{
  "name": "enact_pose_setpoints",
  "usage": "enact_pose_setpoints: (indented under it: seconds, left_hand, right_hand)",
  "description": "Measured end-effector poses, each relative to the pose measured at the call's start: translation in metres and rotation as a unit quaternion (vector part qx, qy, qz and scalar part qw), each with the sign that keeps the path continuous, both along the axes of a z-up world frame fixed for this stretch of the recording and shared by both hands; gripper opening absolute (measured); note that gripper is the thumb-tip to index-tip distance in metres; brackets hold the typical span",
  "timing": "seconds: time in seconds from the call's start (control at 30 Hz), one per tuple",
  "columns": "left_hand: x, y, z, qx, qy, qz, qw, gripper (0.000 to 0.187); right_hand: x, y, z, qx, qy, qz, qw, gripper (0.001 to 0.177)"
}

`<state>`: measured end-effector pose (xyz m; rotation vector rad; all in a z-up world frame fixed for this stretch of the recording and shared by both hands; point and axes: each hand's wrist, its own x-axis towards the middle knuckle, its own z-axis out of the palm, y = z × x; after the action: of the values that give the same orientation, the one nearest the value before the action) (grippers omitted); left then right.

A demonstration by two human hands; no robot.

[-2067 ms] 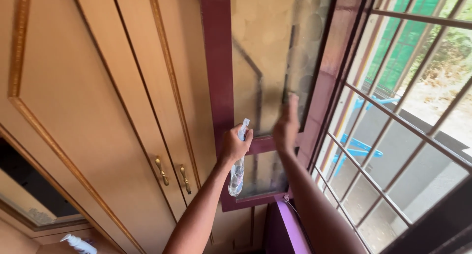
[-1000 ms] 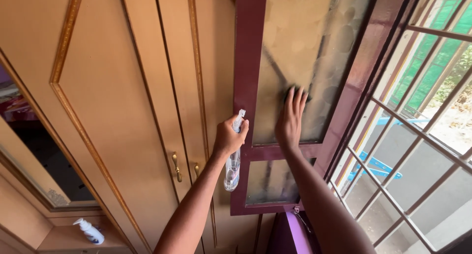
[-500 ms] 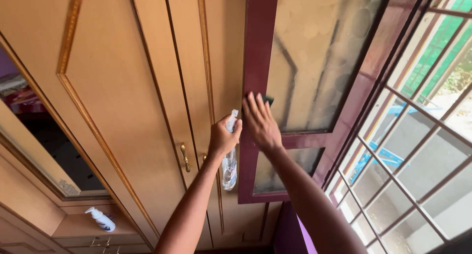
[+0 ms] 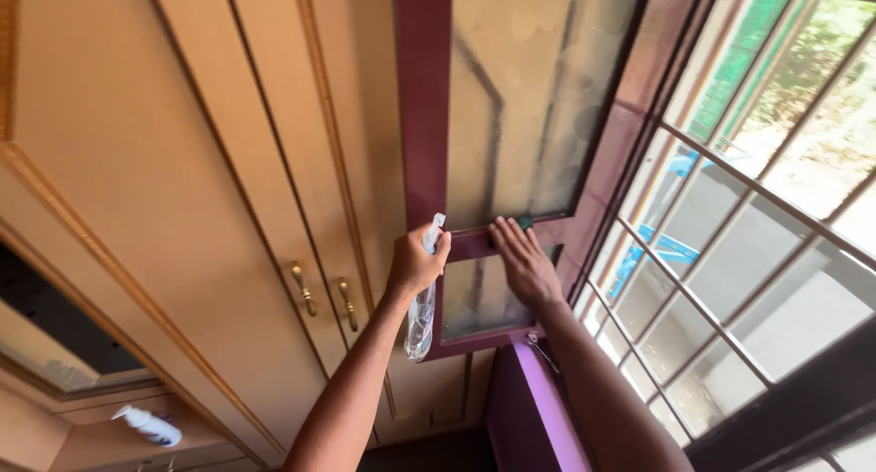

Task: Cleaning the glass panes of a window or door using a spray bottle and a cloth.

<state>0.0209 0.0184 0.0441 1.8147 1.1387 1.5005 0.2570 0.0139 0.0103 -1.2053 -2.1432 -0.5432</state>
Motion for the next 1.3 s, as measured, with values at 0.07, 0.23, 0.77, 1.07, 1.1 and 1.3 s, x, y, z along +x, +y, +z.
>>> enact_pose_setpoints:
  seconds: [0.07,0.23,0.77,1.07,1.1,1.3]
  left_hand:
    - [0.017,0.007,-0.009,-0.004,0.000,-0.017,1.000,0.022]
    - [0.065,0.018,-0.017,-0.016,-0.011,-0.057,0.998,0.022]
    - [0.160,0.044,-0.026,-0.005,0.004,-0.085,0.996,0.022]
    - [0.187,0.045,-0.062,-0.019,0.021,-0.082,0.996,0.018]
    - [0.189,0.047,-0.069,0.009,0.025,-0.077,0.997,0.018]
    - [0.197,0.053,-0.088,0.031,0.037,-0.061,0.997,0.016]
  right_hand:
    - [0.021,0.001,-0.005,0.016,0.058,-0.011,0.998,0.059]
    - [0.085,0.040,-0.022,0.013,0.353,-0.048,0.934,0.037]
    - [0.080,0.054,0.010,0.091,0.404,-0.041,0.909,0.055]
    - [0.099,0.054,-0.079,-0.014,0.561,-0.065,0.825,0.050]
    - [0.105,0.055,-0.073,0.000,0.585,-0.068,0.808,0.045]
    - [0.113,0.059,-0.007,0.056,0.563,-0.061,0.822,0.037]
